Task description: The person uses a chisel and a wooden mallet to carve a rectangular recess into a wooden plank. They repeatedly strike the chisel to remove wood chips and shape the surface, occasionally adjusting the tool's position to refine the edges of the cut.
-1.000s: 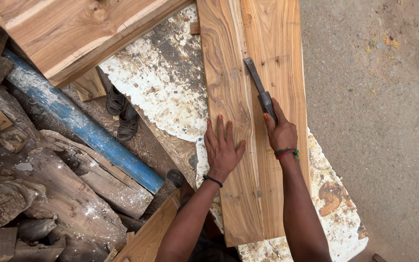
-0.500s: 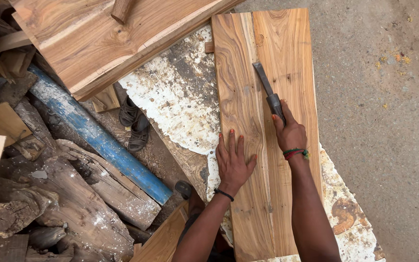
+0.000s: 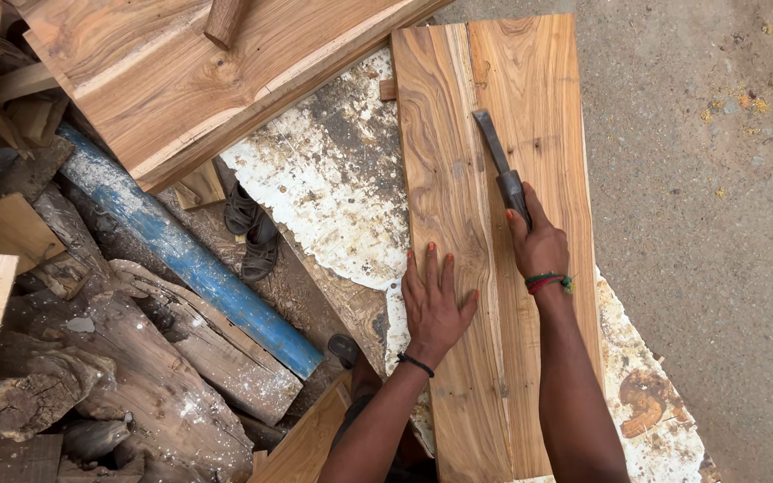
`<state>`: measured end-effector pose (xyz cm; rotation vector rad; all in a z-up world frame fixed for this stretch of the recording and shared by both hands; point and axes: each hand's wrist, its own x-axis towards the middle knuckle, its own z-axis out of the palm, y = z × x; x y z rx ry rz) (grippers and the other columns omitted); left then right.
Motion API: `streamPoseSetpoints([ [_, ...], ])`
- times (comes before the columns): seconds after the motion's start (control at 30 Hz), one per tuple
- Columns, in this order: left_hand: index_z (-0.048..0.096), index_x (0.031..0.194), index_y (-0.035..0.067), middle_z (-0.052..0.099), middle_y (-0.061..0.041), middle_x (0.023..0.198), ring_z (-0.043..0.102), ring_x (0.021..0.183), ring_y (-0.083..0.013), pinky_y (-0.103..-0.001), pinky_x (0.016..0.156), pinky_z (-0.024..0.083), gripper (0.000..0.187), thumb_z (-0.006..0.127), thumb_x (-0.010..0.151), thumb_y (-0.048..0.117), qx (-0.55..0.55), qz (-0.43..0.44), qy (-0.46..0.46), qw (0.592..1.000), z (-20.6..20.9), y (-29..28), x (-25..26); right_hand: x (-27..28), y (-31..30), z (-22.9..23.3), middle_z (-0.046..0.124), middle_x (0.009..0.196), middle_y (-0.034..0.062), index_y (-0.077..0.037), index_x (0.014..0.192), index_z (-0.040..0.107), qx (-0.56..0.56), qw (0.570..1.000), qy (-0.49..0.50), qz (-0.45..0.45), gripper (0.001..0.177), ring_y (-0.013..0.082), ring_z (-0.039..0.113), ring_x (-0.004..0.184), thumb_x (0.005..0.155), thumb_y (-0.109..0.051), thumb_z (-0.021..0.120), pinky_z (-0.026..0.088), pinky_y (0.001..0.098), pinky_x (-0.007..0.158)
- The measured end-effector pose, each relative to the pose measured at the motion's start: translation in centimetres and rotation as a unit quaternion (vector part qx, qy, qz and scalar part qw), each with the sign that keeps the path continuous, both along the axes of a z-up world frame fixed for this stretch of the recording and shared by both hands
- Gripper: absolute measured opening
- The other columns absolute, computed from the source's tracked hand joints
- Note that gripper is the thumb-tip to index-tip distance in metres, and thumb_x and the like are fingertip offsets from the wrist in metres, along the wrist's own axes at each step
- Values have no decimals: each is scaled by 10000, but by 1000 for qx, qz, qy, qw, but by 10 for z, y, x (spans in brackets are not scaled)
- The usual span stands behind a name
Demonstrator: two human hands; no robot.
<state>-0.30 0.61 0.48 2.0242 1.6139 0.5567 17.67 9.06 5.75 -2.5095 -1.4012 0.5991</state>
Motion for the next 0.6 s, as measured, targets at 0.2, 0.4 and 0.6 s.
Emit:
streamPoseSetpoints([
  [0.2, 503, 1473, -1, 271, -243, 1642, 191, 1498, -527, -669, 1155, 239, 753, 681, 907, 463, -6, -5, -8, 1000, -4, -3, -3, 6, -8, 1, 730, 795, 207, -327, 1516, 504, -3, 999, 37, -10, 555, 401, 735, 726, 984, -466, 576, 565, 511, 651],
  [0.4, 503, 1477, -6, 270, -246, 1650, 207, 1496, -535, -673, 1161, 251, 748, 695, 914, 447, 14, 4, -26, 1000, -2, 0, 1, -4, 95, -25, 711, 845, 249, -347, 1514, 495, 43, 999, -3, 8, 557, 455, 699, 791, 989, -500, 600, 547, 539, 674],
  [0.6, 523, 1449, 14, 291, -234, 1637, 218, 1492, -529, -675, 1149, 251, 719, 699, 904, 448, -7, 5, -29, 1000, 0, 1, -2, -2, 20, -7, 714, 834, 262, -348, 1531, 500, 6, 999, -17, 29, 550, 463, 699, 803, 1009, -497, 585, 549, 539, 691],
])
